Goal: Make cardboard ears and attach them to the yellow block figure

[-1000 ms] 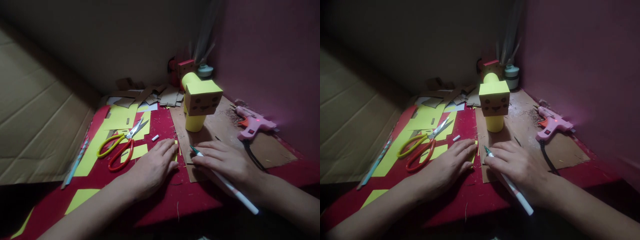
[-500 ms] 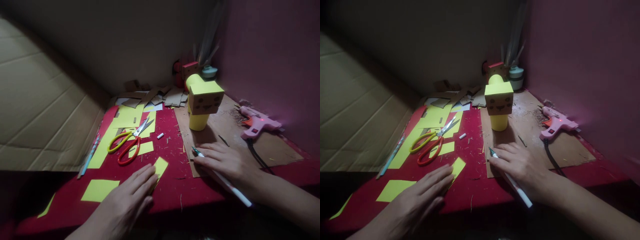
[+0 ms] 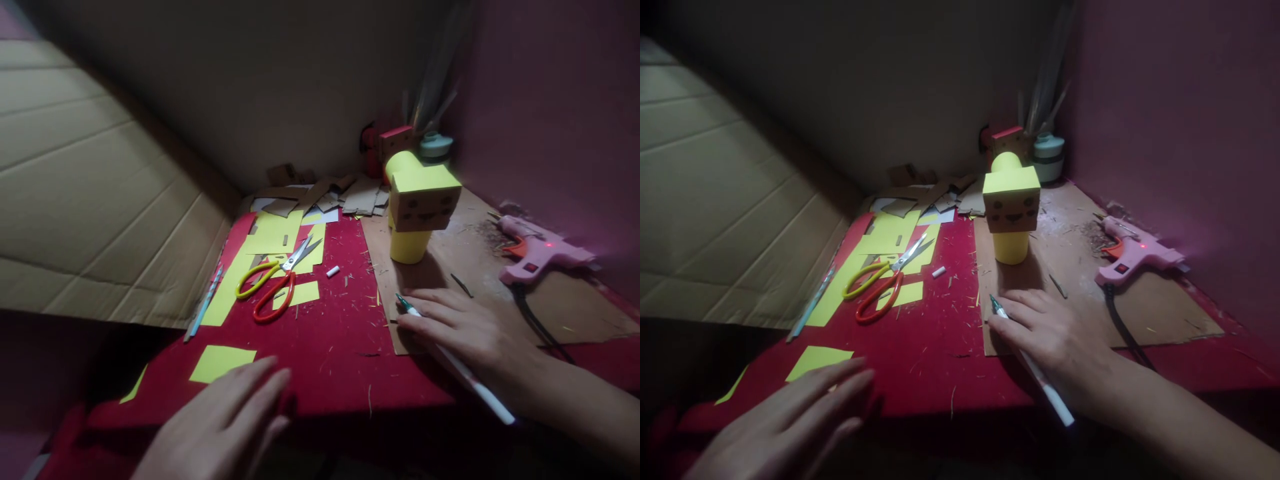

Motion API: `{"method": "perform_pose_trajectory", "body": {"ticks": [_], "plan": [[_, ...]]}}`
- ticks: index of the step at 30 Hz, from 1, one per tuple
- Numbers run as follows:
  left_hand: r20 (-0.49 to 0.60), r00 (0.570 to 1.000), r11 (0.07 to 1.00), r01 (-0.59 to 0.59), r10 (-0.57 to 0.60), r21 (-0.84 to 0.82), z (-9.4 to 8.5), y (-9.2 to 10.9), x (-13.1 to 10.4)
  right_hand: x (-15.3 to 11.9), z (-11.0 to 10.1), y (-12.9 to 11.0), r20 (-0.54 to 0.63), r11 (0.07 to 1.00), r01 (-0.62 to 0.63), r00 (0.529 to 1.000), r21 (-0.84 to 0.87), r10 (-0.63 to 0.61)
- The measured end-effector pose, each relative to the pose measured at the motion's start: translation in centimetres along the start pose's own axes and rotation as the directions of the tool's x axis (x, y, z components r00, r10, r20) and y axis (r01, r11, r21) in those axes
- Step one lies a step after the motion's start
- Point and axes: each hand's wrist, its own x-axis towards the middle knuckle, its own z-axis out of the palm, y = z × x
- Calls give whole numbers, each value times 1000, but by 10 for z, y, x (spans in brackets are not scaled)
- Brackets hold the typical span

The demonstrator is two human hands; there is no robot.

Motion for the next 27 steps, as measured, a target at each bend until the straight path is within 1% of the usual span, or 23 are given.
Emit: {"method": "perform_pose_trajectory", "body": {"ticks": [1,2,4,5,7,9,11,12,16,20,24,27], "plan": [[43,996,997,-71,73,-38,8,8,23,-1,-1,0,-19,1000,-17,1000,11,17],[43,992,989,-111,115,-98,17,16,45,-2,-2,1,-41,999,-38,998,26,39],[-43,980,972,-198,194,-123,31,31,83,-4,-4,2,-72,994,-93,993,63,97],[14,969,960,-241,245,-144,38,37,98,-4,-6,3,-80,989,-120,989,87,127],[43,935,916,-336,353,-219,48,43,121,-4,-10,3,-52,975,-174,982,137,183],[64,897,877,-409,437,-250,57,45,135,-3,-13,4,-11,963,-210,977,169,215],[81,888,869,-419,453,-261,67,45,143,-2,-14,5,-7,961,-216,975,174,220],[94,890,874,-409,445,-264,72,44,145,-1,-14,5,6,961,-221,975,166,223],[157,904,898,-347,397,-273,84,44,144,3,-13,5,66,973,-215,975,85,210],[150,921,917,-317,358,-244,85,48,137,8,-12,5,94,979,-195,977,50,190],[122,917,908,-345,380,-238,84,47,135,7,-12,5,104,970,-234,968,68,226],[91,917,898,-355,389,-262,87,42,135,2,-14,5,91,961,-269,961,65,263]]}}
